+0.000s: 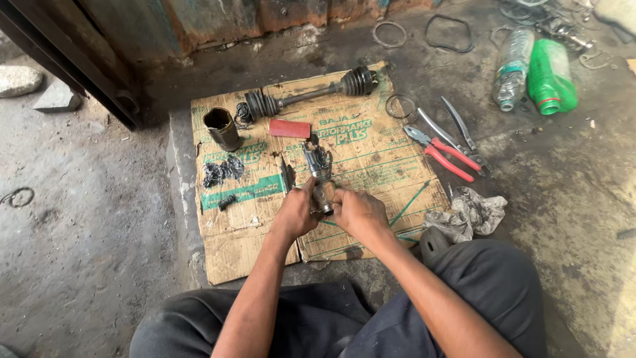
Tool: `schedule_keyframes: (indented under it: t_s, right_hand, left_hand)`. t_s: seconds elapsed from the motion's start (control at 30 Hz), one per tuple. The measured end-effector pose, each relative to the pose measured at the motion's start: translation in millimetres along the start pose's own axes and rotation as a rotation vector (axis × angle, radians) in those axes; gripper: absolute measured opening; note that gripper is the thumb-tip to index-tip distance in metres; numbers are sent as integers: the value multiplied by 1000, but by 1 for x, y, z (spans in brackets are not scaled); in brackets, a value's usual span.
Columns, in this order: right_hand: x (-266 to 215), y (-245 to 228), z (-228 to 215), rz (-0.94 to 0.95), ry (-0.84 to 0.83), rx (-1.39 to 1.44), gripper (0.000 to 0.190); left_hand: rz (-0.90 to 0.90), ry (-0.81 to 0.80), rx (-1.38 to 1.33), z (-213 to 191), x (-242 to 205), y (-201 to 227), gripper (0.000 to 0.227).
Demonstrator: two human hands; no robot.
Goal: The person sits on the floor and uses their hands to disassemble a greasy automotive joint, removing individual bearings and small metal components one at a time.
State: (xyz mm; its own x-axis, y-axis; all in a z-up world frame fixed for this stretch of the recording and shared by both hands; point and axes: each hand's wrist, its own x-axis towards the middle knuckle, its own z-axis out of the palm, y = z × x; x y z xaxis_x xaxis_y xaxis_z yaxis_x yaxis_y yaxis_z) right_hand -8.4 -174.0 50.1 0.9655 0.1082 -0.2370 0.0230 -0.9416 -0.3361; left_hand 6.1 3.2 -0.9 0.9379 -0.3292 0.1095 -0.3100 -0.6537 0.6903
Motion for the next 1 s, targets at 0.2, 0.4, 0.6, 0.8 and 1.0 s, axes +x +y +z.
schedule_keyframes:
  t_s: [0.2,0.4,0.6,0.8,1.0]
  right_hand:
    - [14,2,-4,15,92,-43,33]
    - [-5,5,1,45,-4,73,23]
    - [8,-12,-5,-34,141,23,21]
    - [-6,-6,1,7,14,4,21]
    - [1,-5,-6,6,91,54,21]
  left_hand:
    - [18,39,118,11,6,0,92]
    - [-35,-54,8,12,1,-10,95]
    - [-43,-54,55,10,3,-5,92]
    - [-64,-68,47,7,3,-8,97]
    - [-43,-69,82,5,6,2,96]
